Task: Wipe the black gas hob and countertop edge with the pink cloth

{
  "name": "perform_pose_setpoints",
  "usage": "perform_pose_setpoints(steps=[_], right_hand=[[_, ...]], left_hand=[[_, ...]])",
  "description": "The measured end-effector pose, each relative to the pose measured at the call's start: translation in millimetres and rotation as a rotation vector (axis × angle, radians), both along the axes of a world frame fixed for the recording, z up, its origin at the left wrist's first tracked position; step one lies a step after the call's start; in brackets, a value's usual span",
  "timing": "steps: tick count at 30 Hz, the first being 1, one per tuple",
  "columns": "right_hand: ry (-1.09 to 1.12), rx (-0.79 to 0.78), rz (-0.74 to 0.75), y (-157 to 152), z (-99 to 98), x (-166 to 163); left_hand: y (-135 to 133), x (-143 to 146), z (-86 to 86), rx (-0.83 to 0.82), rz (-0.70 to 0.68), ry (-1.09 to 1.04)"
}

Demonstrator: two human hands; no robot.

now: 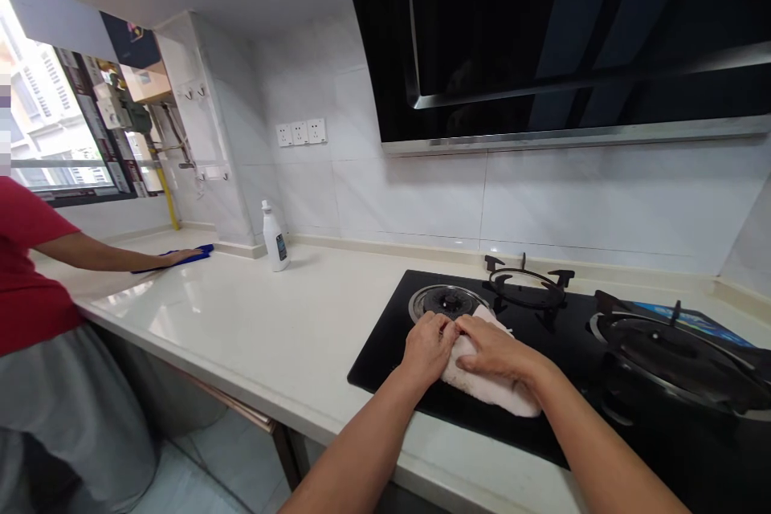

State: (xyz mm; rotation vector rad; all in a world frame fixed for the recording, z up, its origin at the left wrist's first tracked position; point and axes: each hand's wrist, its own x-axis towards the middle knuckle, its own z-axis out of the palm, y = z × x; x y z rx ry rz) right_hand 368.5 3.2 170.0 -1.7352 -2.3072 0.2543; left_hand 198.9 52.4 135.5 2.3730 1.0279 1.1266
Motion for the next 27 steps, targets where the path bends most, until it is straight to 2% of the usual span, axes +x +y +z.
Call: perform_pose_setpoints(steps=[2,4,9,11,14,17,21,27], right_hand=[[-0.016,-0.017,-0.060,2,-0.9,8],[-0.047,-0.028,-0.194,4,-2.0,23],[-0.147,-0.011,-0.692,5,-6.0,62],[-0.179,0.004,-0.844,3,-8.1,72],[-0.208,0.015,-0.936,2,-11.8,75],[-0.226,0.024,-0.857,6,-15.2,65],[-0.209,0.029,-0.560,10,-15.1,43],[-0.085,-0.014,-0.143,-1,-3.7,25]], left_hand=[[0,0,-0.8,0.002,0.008,-0.008],[0,0,-2.3,-0.002,0.008,-0.009],[0,0,-4.4,-0.021,0.008,-0.022],[0,1,-4.0,-0.025,0.006,-0.025],[0,1,-3.1,-0.030,0.002,-0.028],[0,2,-2.4,-0.033,0.000,-0.036],[-1,2,-1.3,-0.027,-0.005,-0.031],[-3,1,0.8,-0.007,-0.013,-0.009]])
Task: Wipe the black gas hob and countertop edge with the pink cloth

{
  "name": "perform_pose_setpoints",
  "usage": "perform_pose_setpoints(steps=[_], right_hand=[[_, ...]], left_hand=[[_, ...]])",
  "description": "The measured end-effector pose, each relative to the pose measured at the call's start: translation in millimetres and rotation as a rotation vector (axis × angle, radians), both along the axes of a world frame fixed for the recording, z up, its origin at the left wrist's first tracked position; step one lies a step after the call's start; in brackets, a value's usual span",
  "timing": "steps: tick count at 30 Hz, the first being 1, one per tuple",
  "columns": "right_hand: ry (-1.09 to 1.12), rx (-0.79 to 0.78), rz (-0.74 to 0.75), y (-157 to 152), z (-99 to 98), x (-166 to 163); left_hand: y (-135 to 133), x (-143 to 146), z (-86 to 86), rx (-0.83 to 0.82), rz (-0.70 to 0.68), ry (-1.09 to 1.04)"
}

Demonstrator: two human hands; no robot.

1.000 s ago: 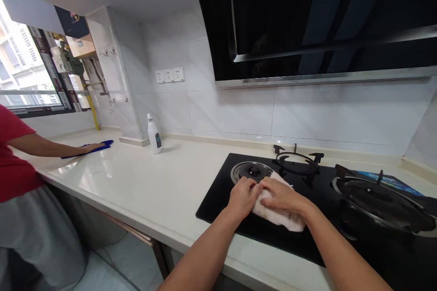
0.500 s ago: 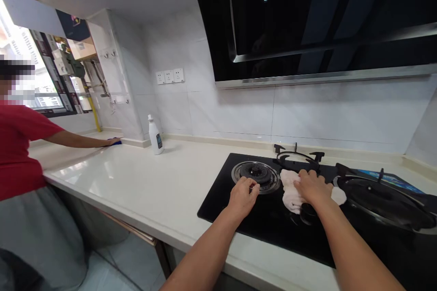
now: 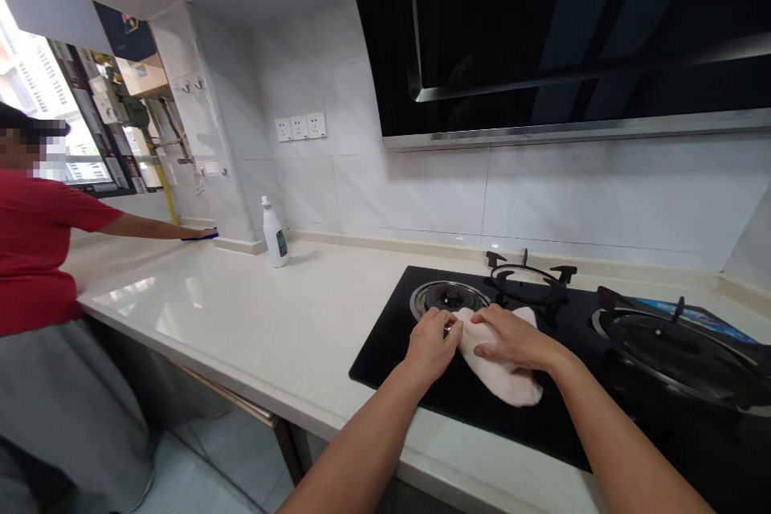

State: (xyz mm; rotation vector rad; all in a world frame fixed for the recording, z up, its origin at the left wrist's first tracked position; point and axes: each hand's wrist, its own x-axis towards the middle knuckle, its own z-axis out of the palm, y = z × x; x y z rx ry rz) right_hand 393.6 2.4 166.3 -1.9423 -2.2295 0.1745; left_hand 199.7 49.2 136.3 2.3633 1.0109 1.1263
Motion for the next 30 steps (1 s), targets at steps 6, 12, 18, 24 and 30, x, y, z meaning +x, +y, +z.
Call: perform_pose_setpoints(steps=[6,12,18,24,30], right_hand=[[0.029,-0.041,0.094,1,-1.2,-11],[-0.019,-0.054,-0.228,5,-2.6,21],[-0.118,-0.026,-0.627,1,-3.0,53],[-0.144,0.037,-0.640,5,-9.6,47],[-0.033,0.088,-0.325,11,-12.7,20]], left_hand=[[0,-1,-0.2,-0.009,0.007,0.023],[2,-1,-4.3,0.001,0.006,0.049],[2,0,-3.7,-0.037,0.003,0.058],[0,1,-1.8,-0.044,0.001,0.049],[-1,1,-0.7,-0.021,-0.009,0.056]])
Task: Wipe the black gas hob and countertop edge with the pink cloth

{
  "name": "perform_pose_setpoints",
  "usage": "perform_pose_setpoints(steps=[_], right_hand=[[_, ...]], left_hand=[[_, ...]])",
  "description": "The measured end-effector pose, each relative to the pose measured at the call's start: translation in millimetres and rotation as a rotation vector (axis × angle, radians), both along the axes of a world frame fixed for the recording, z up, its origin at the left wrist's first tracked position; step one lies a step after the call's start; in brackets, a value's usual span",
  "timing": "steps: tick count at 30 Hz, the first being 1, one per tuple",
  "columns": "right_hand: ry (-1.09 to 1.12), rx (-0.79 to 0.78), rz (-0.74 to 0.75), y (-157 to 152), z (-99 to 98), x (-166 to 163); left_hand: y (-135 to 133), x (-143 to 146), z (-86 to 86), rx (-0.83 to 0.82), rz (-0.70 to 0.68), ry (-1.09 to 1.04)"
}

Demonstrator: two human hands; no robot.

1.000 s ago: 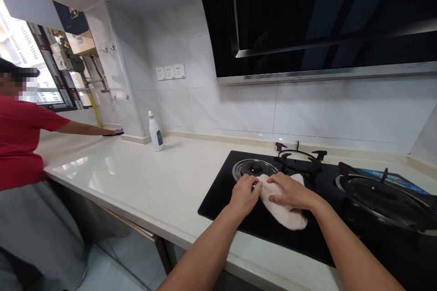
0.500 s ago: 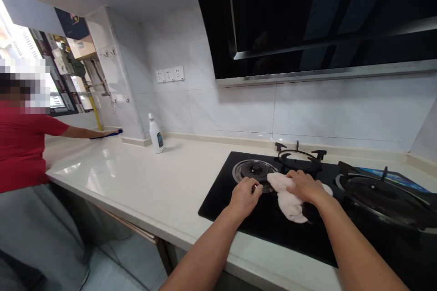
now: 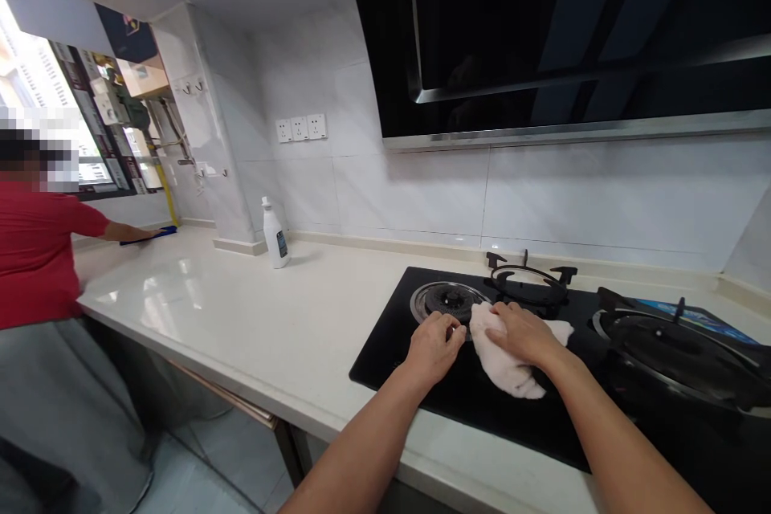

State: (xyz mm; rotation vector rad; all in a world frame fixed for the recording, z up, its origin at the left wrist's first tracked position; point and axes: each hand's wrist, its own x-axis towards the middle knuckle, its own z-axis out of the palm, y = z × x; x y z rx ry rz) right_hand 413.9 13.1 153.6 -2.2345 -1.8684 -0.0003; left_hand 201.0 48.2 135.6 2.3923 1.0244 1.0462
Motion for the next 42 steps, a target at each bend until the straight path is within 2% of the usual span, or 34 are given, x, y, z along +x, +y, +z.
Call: perform_pose_setpoints(steps=[5,8,15,20,26,35,42], right_hand=[[0.155,0.038,0.272,-5,5.7,-19],[0.227,0.069,0.357,-5,5.8,-30],[0.302,0.160,0.258,4,-5.3,-36],[0.327,0.187,0.140,7,-3.7,-36],[0.308,0.182,0.125,7,-2.5,-39],[0.233,0.235,0.155,8,-5.2,-43],[0.075,0.216,0.087,6,-11.3,-45]], left_hand=[[1,0,-0.9,0.009,0.003,0.004],[1,-1,-1.3,0.033,0.024,0.005],[-1,-3,-1.6,0.014,0.007,0.006],[0,-1,-5.1,-0.008,-0.039,0.125],[-2,-1,-3.7,-0.030,-0.071,0.230],[0,-1,3.2,-0.049,0.132,0.267],[2,-4,5.6,-0.055,0.255,0.216]])
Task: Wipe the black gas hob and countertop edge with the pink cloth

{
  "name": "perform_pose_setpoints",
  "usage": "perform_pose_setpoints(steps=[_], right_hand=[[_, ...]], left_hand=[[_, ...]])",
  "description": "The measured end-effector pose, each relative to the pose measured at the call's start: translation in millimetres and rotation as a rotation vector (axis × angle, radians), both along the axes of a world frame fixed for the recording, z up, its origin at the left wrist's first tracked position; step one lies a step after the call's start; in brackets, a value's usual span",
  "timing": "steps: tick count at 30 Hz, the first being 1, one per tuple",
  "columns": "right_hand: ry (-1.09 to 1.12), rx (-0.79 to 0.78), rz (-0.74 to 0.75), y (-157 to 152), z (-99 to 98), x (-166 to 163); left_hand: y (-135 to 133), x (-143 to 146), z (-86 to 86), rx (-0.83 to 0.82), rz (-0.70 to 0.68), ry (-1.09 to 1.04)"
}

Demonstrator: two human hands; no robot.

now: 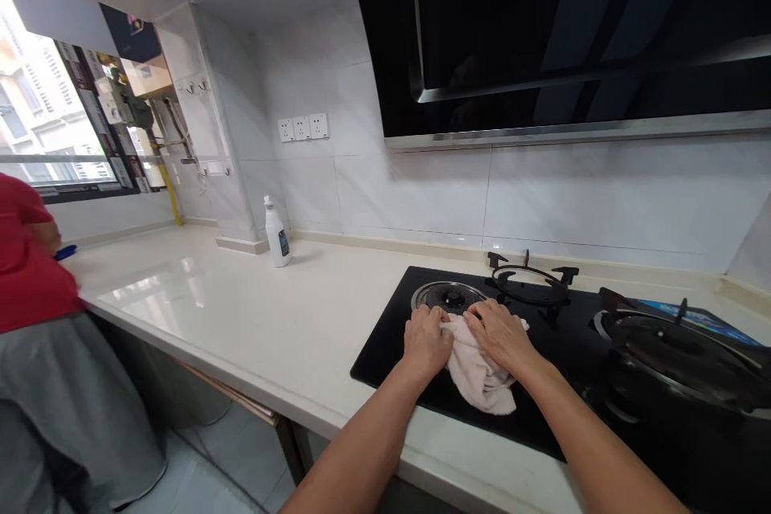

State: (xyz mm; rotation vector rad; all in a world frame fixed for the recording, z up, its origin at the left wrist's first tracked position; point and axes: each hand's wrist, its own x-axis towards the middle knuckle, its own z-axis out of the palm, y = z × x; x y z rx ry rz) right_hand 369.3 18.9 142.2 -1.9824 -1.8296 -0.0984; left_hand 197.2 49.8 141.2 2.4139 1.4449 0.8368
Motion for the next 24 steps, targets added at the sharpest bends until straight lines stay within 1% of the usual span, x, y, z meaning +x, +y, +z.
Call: perform_pose_setpoints(steps=[2,5,8,11,17,24], right_hand=[[-0.039,-0.023,0.004,0,-1.2,-1],[-0.086,-0.054,0.027,-1,-0.8,-2],[-0.108,-0.082,0.041,-4,2.3,-2],[-0.114,-0.110,0.062,-7,6.5,-3],[-0.100,-0.168,0.092,-12,12.2,-4],[-0.077,-0.211,0.094,-12,15.7,-1]], left_hand=[[1,0,-0.1,0.015,0.003,-0.012],[2,1,-2.1,0.065,-0.043,-0.054],[3,2,-5.8,0.102,-0.096,-0.079],[4,2,-9.1,0.117,-0.121,-0.080],[5,1,-10.6,0.110,-0.143,-0.080],[5,0,-8.0,0.078,-0.160,-0.073]])
